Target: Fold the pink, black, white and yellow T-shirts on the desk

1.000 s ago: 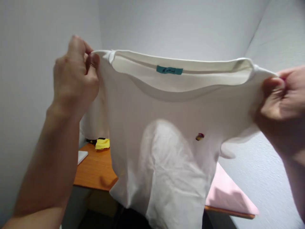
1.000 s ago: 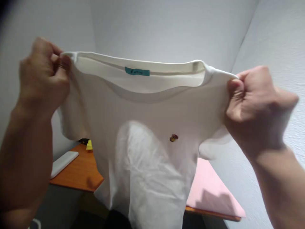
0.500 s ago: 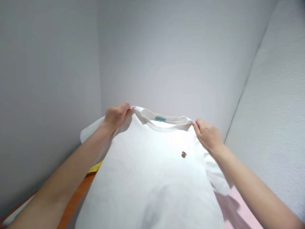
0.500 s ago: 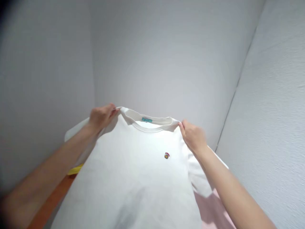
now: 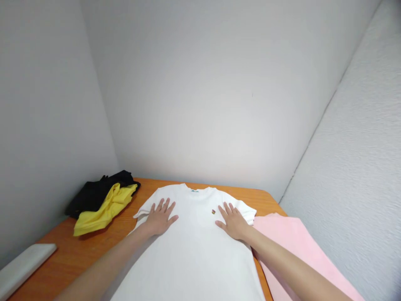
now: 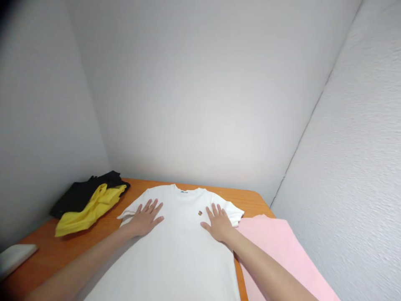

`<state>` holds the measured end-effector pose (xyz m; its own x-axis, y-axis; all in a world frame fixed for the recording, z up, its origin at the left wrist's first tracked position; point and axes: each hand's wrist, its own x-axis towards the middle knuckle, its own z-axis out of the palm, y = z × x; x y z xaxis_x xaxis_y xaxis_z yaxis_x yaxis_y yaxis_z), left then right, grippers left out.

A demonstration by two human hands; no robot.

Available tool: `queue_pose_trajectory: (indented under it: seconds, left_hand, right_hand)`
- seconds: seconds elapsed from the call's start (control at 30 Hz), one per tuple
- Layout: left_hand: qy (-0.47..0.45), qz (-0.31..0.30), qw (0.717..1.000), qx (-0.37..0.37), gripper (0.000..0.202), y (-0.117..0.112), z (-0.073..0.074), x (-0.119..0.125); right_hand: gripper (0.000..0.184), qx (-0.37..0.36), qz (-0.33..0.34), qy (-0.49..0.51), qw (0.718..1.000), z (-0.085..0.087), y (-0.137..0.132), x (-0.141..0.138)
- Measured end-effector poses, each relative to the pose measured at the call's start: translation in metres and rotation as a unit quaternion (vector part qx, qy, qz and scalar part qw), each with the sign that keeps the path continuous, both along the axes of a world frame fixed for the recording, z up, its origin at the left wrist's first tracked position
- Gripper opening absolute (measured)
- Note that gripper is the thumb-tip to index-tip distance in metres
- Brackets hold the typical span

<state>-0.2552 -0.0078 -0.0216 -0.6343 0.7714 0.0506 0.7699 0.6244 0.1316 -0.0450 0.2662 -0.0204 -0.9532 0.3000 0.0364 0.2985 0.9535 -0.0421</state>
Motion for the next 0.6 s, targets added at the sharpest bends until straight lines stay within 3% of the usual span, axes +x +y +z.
queue_pose_trajectory:
  seconds: [0.1, 0.2, 0.3, 0.37, 0.43, 0.5, 0.6]
  left_hand:
    - [-0.014, 0.012, 1.000, 0.000, 0.067, 0.003, -0.002, -0.013]
    - [-0.004, 0.016, 1.000, 0.019, 0.063, 0.007, 0.013, -0.025]
    - [0.032, 0.019, 0.998, 0.043, 0.063, 0.011, 0.032, -0.002]
    - [0.039, -0.027, 0.997, 0.062, 0.057, 0.014, 0.038, 0.048]
    - [0.016, -0.154, 0.982, 0.111, 0.046, 0.019, 0.031, 0.121]
    - [-0.002, -0.273, 0.949, 0.155, 0.044, 0.027, 0.006, 0.203]
    - [-0.006, -0.331, 0.924, 0.192, 0.022, 0.047, -0.051, 0.297]
  right_hand:
    - [0.076, -0.032, -0.029, -0.025, 0.999, -0.007, 0.010, -0.002]
    - [0.076, -0.057, -0.046, -0.032, 0.997, 0.015, 0.032, -0.008]
    - [0.063, -0.046, -0.107, -0.009, 0.993, 0.042, 0.071, -0.006]
    - [0.052, -0.035, -0.169, -0.001, 0.985, 0.052, 0.097, 0.000]
    - [0.046, -0.029, -0.226, -0.006, 0.974, 0.052, 0.117, 0.006]
    - [0.044, -0.030, -0.262, -0.022, 0.964, 0.044, 0.128, 0.009]
    - [0.042, -0.039, -0.279, -0.045, 0.959, 0.028, 0.131, 0.006]
